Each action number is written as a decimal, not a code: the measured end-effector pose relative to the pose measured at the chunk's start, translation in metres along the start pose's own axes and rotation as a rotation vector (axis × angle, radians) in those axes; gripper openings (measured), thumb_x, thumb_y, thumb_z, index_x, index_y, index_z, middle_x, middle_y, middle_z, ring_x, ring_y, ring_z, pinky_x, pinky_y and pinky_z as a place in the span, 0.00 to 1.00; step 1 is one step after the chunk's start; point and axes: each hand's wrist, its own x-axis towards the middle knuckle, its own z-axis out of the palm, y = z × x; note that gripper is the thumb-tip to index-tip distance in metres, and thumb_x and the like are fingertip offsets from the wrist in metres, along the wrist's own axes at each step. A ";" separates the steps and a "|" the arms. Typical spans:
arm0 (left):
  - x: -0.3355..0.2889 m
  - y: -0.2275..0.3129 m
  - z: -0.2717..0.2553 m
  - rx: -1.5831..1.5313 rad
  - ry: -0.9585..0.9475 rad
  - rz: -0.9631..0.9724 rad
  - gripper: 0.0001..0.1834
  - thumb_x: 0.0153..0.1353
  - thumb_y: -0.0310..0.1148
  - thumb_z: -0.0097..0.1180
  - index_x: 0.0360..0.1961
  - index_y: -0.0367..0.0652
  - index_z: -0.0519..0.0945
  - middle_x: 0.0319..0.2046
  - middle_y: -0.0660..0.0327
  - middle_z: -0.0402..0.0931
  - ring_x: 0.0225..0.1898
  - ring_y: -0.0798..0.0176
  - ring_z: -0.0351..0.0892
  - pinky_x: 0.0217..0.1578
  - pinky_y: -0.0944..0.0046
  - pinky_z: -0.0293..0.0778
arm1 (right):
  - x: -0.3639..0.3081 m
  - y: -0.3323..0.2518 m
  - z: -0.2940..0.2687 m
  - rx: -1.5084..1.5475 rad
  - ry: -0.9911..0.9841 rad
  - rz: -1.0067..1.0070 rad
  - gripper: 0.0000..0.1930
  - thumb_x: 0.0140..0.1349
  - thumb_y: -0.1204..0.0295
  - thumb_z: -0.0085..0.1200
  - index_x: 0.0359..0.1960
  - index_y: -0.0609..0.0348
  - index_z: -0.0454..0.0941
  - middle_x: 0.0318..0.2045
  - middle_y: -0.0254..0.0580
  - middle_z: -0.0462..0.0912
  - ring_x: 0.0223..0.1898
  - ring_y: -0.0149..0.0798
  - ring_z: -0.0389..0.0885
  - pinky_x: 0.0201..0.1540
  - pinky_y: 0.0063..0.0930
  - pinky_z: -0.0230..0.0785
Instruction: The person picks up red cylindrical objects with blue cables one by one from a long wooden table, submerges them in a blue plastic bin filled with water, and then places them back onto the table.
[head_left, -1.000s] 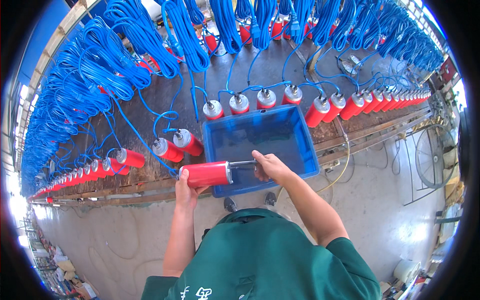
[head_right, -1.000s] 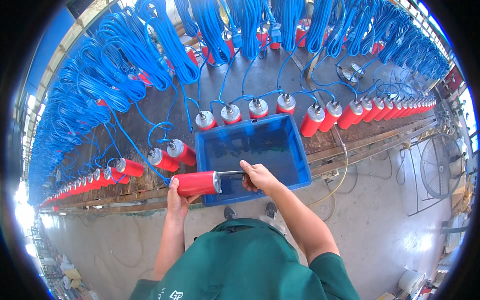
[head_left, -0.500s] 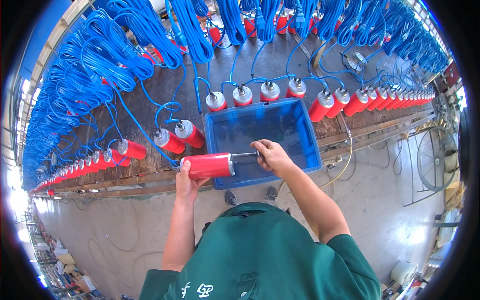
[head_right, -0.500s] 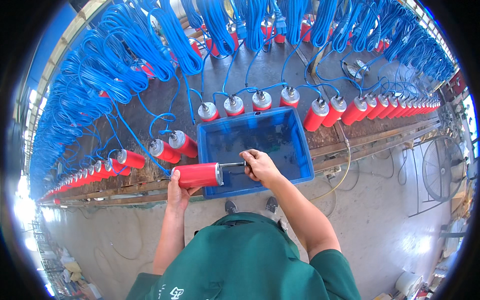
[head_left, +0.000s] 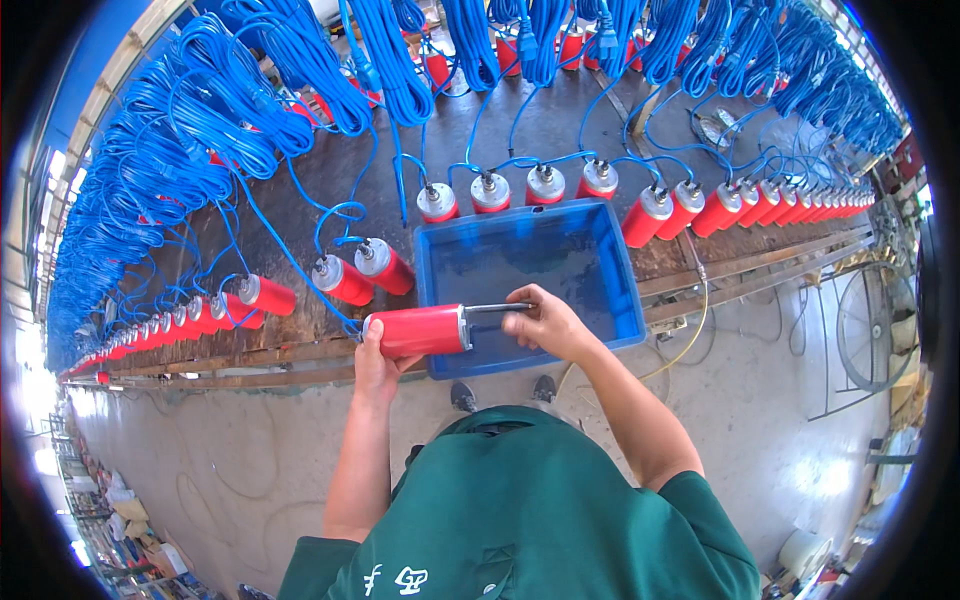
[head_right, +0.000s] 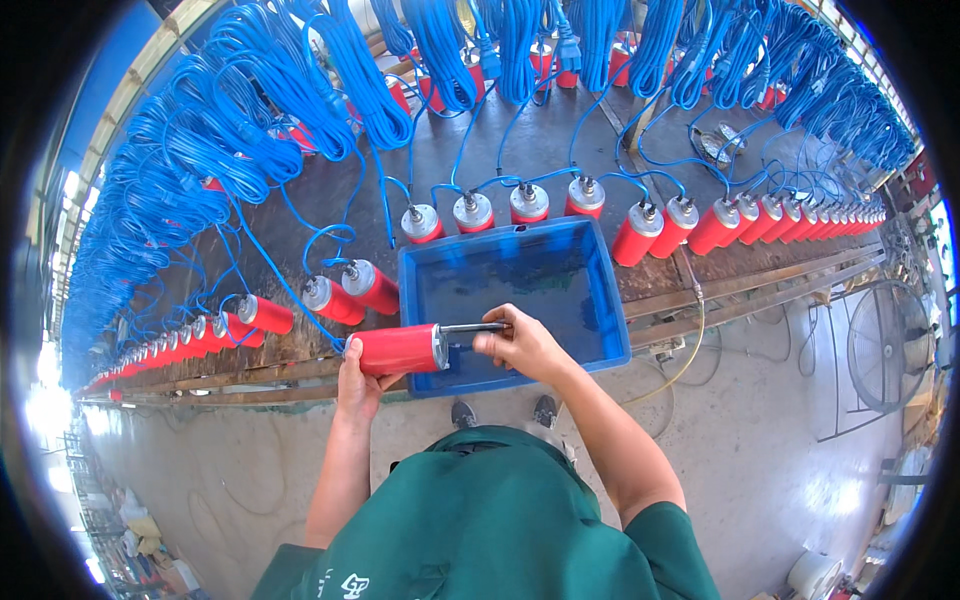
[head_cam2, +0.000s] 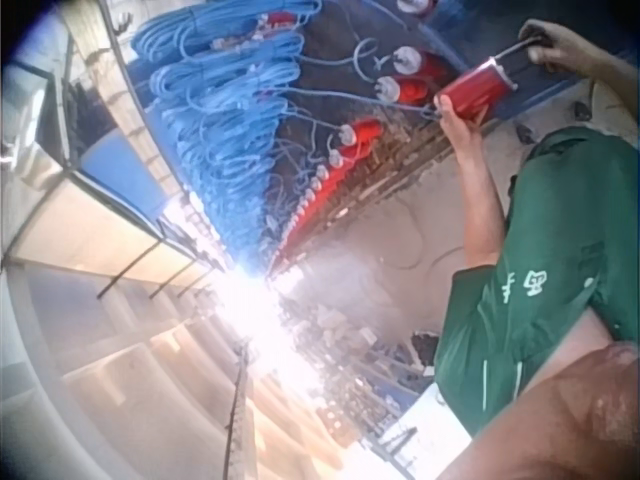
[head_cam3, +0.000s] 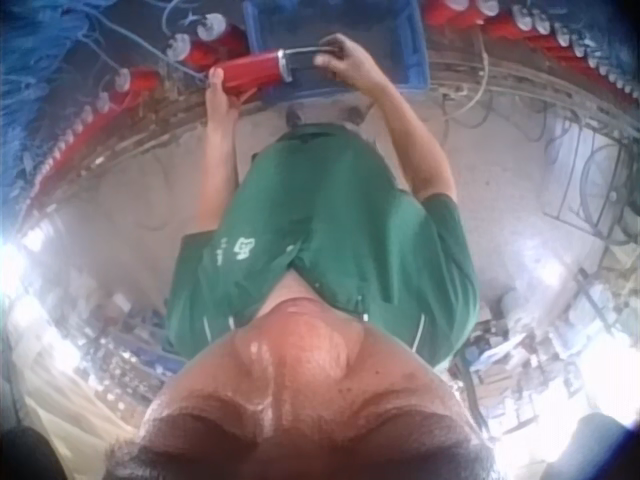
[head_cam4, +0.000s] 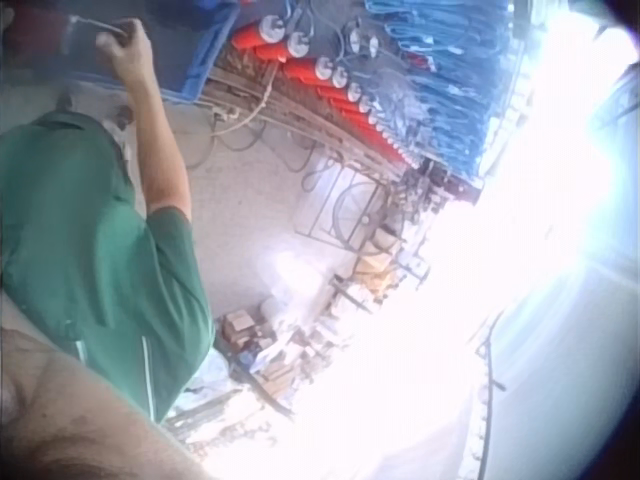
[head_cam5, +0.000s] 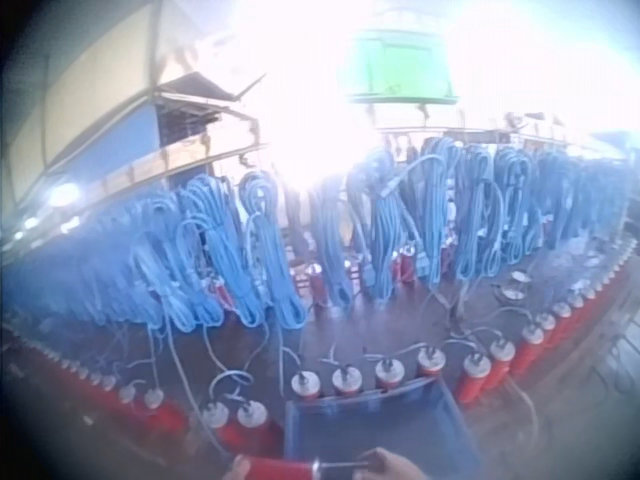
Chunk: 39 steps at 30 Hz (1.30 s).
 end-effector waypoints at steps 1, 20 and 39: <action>0.000 0.000 0.002 -0.006 0.009 -0.008 0.35 0.73 0.58 0.58 0.62 0.35 0.76 0.55 0.47 0.84 0.54 0.46 0.88 0.50 0.43 0.90 | -0.001 0.006 -0.006 -0.300 0.011 -0.302 0.21 0.77 0.54 0.59 0.55 0.62 0.81 0.27 0.40 0.84 0.27 0.28 0.82 0.27 0.26 0.71; 0.000 -0.002 -0.001 -0.002 -0.016 0.007 0.38 0.72 0.64 0.57 0.63 0.38 0.75 0.56 0.47 0.84 0.55 0.46 0.89 0.52 0.42 0.89 | 0.021 0.007 0.001 -0.072 0.016 -0.030 0.22 0.81 0.53 0.51 0.54 0.62 0.81 0.26 0.38 0.83 0.27 0.31 0.81 0.32 0.29 0.76; 0.002 -0.001 -0.001 0.030 0.010 -0.004 0.38 0.71 0.64 0.57 0.64 0.39 0.74 0.57 0.48 0.84 0.55 0.46 0.88 0.53 0.41 0.89 | 0.010 -0.006 -0.003 0.046 -0.054 0.097 0.25 0.76 0.56 0.63 0.64 0.62 0.80 0.33 0.37 0.84 0.29 0.25 0.81 0.28 0.22 0.72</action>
